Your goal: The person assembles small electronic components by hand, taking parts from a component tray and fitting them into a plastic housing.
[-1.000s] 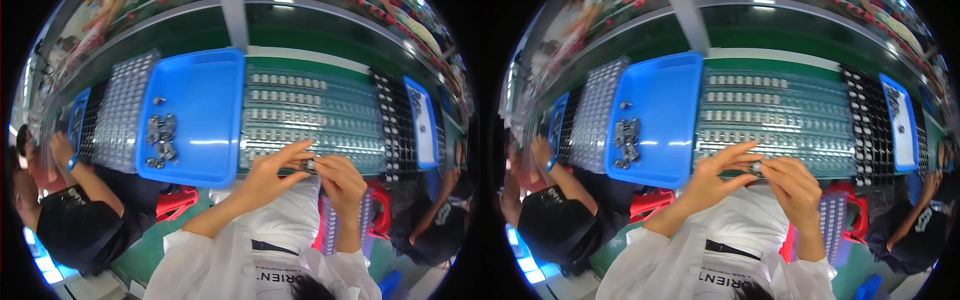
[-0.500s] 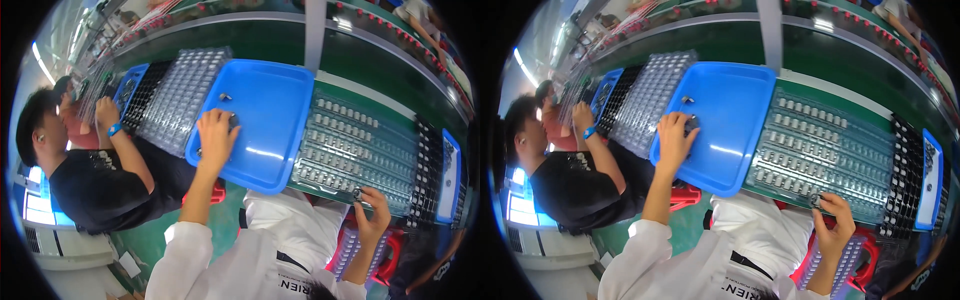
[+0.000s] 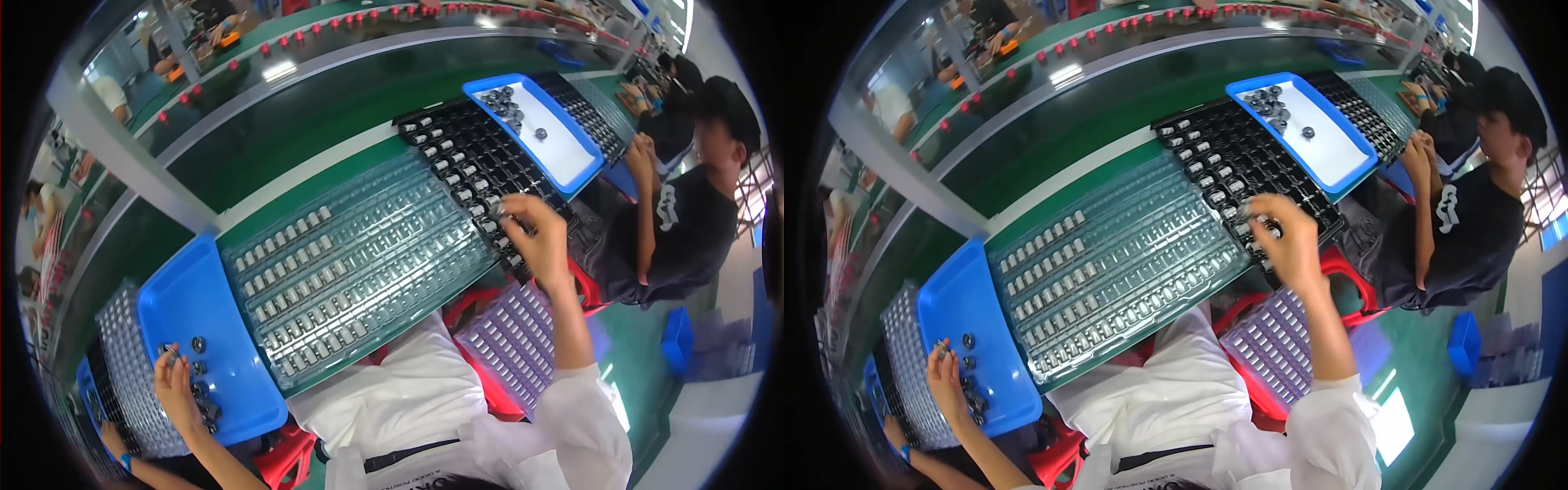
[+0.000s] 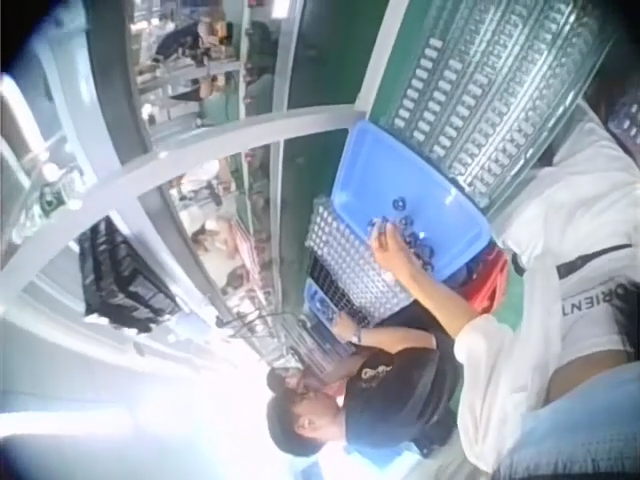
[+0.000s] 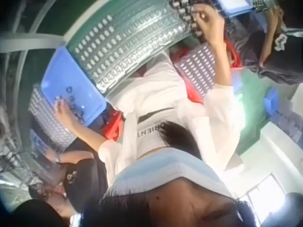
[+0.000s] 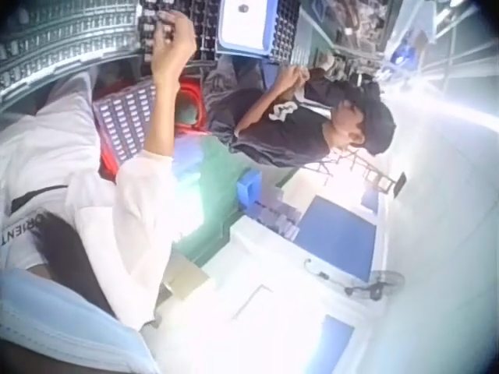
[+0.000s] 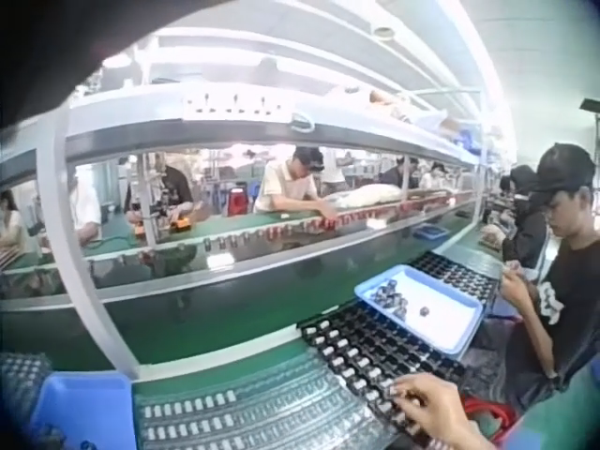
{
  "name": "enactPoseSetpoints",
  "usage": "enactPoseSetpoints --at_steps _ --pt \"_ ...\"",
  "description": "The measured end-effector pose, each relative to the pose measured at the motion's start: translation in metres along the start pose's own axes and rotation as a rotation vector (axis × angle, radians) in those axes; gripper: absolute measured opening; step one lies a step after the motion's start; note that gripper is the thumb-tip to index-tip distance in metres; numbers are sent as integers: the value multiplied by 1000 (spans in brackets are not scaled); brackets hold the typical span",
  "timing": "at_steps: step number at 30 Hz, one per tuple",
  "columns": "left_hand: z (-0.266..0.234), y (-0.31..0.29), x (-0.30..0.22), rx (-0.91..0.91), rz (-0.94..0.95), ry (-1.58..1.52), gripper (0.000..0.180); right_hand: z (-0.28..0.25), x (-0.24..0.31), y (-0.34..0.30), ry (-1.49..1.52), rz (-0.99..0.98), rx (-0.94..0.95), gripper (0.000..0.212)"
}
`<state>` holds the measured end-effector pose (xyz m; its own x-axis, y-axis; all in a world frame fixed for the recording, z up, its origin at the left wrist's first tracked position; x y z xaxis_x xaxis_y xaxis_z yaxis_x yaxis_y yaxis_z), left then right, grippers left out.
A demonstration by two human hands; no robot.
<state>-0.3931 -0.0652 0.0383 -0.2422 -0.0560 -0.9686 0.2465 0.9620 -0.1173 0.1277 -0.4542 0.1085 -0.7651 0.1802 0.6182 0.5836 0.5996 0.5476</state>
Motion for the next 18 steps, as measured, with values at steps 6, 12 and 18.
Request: enactPoseSetpoints --at_steps 6,12,18 --pt "40 -18 -11 124 -113 -178 27 -44 -57 23 -370 -137 146 20" --pt "38 -34 -15 114 -45 -106 12 -48 -51 -9 -159 -96 373 20" --pt "80 -41 -34 204 -20 -73 10 -54 -58 -25 -145 -44 390 18"
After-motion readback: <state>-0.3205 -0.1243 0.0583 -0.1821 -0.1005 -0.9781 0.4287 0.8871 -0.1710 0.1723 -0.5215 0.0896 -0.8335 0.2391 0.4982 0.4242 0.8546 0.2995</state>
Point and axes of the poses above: each hand's wrist, its own y-axis towards the middle knuckle, its own z-axis out of the palm, x = y × z, the point moved 10 cm from there along y, towards the middle knuckle, and after that the axes turned 11 degrees about -z, right-handed, at the moved point
